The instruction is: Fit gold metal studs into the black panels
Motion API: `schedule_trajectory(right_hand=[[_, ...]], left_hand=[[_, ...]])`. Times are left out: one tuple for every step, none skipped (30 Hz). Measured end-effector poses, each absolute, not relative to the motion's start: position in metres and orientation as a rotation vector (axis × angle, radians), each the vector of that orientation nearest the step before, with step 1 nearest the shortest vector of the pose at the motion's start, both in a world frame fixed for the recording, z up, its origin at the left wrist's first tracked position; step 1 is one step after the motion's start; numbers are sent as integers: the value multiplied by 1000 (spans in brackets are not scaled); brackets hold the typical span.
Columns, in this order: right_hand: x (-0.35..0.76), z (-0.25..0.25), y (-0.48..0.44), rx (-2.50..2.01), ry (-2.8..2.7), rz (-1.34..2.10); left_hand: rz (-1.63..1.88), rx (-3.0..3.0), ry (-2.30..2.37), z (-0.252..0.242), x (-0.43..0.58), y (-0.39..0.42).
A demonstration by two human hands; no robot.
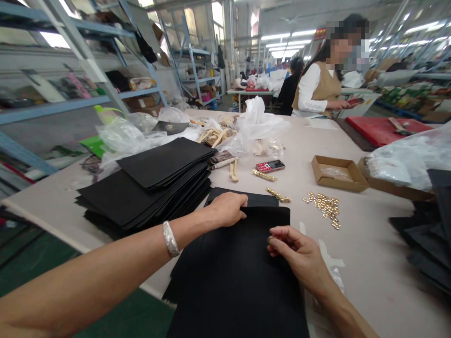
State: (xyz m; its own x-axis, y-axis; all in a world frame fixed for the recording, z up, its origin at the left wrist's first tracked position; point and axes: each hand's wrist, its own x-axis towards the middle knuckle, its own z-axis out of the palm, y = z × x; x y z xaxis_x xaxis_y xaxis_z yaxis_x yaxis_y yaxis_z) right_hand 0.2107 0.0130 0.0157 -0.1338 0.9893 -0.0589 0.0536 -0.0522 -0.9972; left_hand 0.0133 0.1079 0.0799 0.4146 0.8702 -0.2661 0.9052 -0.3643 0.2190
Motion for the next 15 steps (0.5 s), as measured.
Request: schedule_trajectory(right_hand=[[205,15,10,-1213,-1335,1348],[200,15,8,-1217,-1354,1365],[196,14,6,-1229,-1373,1381],[193,13,5,-1249,-1388,1397],[190,12,5,-1273,-1397,1410],[189,11,5,-1300,-1400,1420],[188,10,5,-1329,-1404,1422],[188,10,5,-1357,-1418,1417],[189,10,5,-1384,-1442,1400],[189,10,4,-1404,-1474,1376],[190,11,4,-1416,-1507,1349],[190,12,3,-1422,-1534,1325],[191,14,3,-1427,-1554,1307],[192,15,2,-1432,-1564,1294],[193,15,2,-1440,-1567,1287]], left_hand=[[-151,2314,1502,82,16,103],[-165,2273,1469,83,19,99],[-193,2222,1434,84,20,96],[-233,2165,1398,84,21,95],[-278,2109,1360,84,22,95],[-326,2054,1322,83,21,96],[-368,2003,1285,82,20,97],[-403,1955,1251,80,19,99],[-427,1906,1222,77,17,100],[-440,1855,1196,74,16,101],[-444,1803,1172,71,14,101],[-439,1750,1150,68,13,101],[-429,1699,1133,64,12,100],[-417,1651,1121,61,11,99],[-403,1607,1115,59,11,98]])
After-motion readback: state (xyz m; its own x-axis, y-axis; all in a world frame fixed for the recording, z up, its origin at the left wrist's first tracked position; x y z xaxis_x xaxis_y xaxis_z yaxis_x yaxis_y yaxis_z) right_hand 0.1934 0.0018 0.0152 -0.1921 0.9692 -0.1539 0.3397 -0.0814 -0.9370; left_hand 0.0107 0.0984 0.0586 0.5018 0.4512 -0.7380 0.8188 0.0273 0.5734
